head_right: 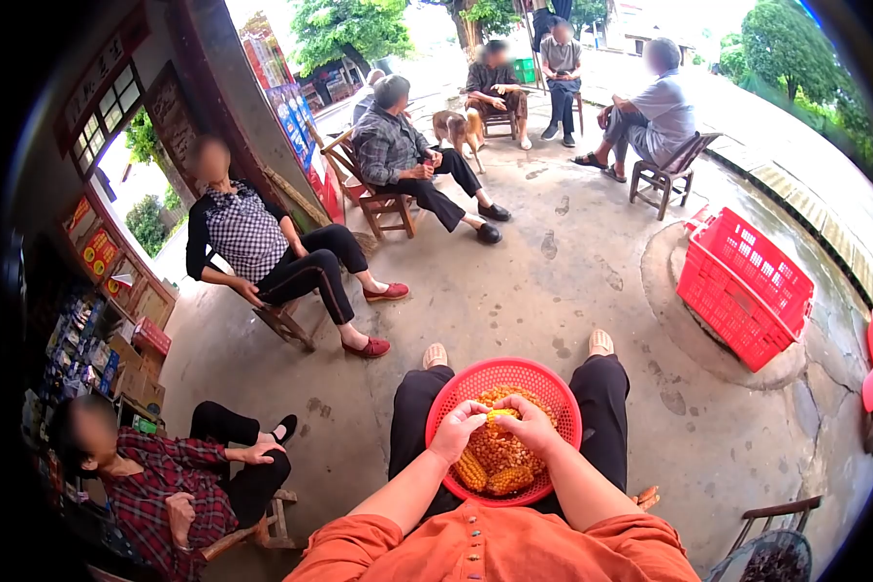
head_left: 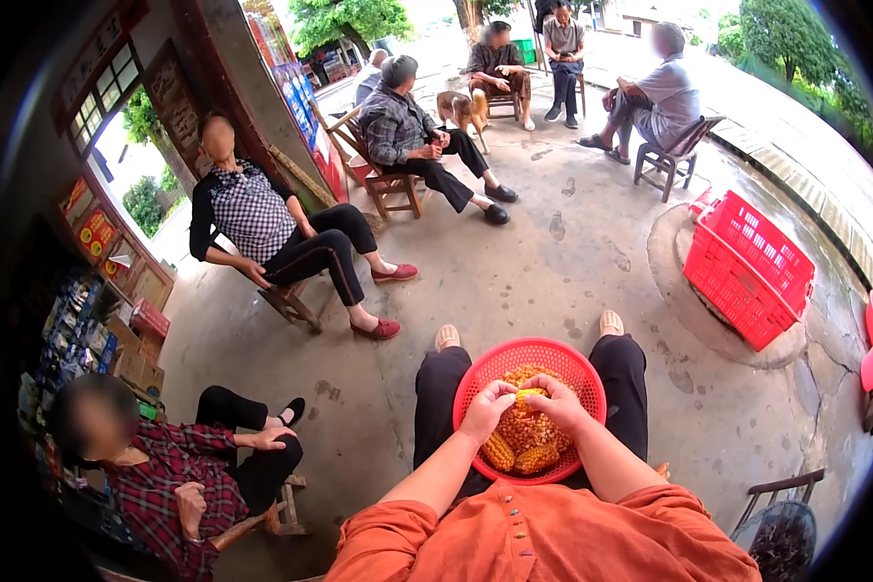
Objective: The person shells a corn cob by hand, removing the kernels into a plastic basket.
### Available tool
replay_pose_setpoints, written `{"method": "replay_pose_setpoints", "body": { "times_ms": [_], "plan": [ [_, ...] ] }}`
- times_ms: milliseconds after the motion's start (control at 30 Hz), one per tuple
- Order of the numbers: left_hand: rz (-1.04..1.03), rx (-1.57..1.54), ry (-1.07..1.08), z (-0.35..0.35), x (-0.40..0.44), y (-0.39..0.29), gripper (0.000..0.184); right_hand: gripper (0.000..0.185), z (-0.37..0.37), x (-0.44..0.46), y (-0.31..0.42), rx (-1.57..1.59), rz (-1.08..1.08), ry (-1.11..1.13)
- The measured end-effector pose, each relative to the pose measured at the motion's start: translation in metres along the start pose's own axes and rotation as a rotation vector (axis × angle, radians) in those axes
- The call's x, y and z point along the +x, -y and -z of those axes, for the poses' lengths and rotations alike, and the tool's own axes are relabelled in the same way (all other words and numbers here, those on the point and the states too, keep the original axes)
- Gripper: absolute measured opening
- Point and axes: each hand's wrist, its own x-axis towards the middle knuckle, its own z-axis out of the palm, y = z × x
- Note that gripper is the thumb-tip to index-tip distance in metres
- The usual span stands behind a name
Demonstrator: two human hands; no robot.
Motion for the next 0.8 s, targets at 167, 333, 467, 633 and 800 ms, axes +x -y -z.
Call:
{"method": "replay_pose_setpoints", "body": {
  "times_ms": [167, 333, 467, 633, 800],
  "plan": [
    [-0.005, 0.017, -0.007, 0.0006, -0.0006, -0.0005, 0.012, 0.026, -0.0015, -0.0013, 0.0043, 0.037, -0.028, -0.017],
    [-0.034, 0.062, 0.010, -0.0004, -0.0014, -0.0013, 0.015, 0.027, -0.0027, -0.0018, 0.0046, 0.043, -0.032, -0.010],
    [-0.056, 0.079, 0.014, 0.0006, 0.0006, 0.0027, 0.017, 0.028, -0.0025, -0.0020, 0.0056, 0.020, -0.039, -0.019],
    [-0.061, 0.060, 0.017, -0.0005, 0.0004, 0.0026, 0.017, 0.027, -0.0027, -0.0022, 0.0065, 0.029, -0.047, -0.033],
    [-0.060, 0.062, 0.018, -0.0024, -0.0008, 0.0003, 0.017, 0.027, -0.0017, -0.0014, 0.0041, -0.003, -0.017, -0.051]
  ]
}}
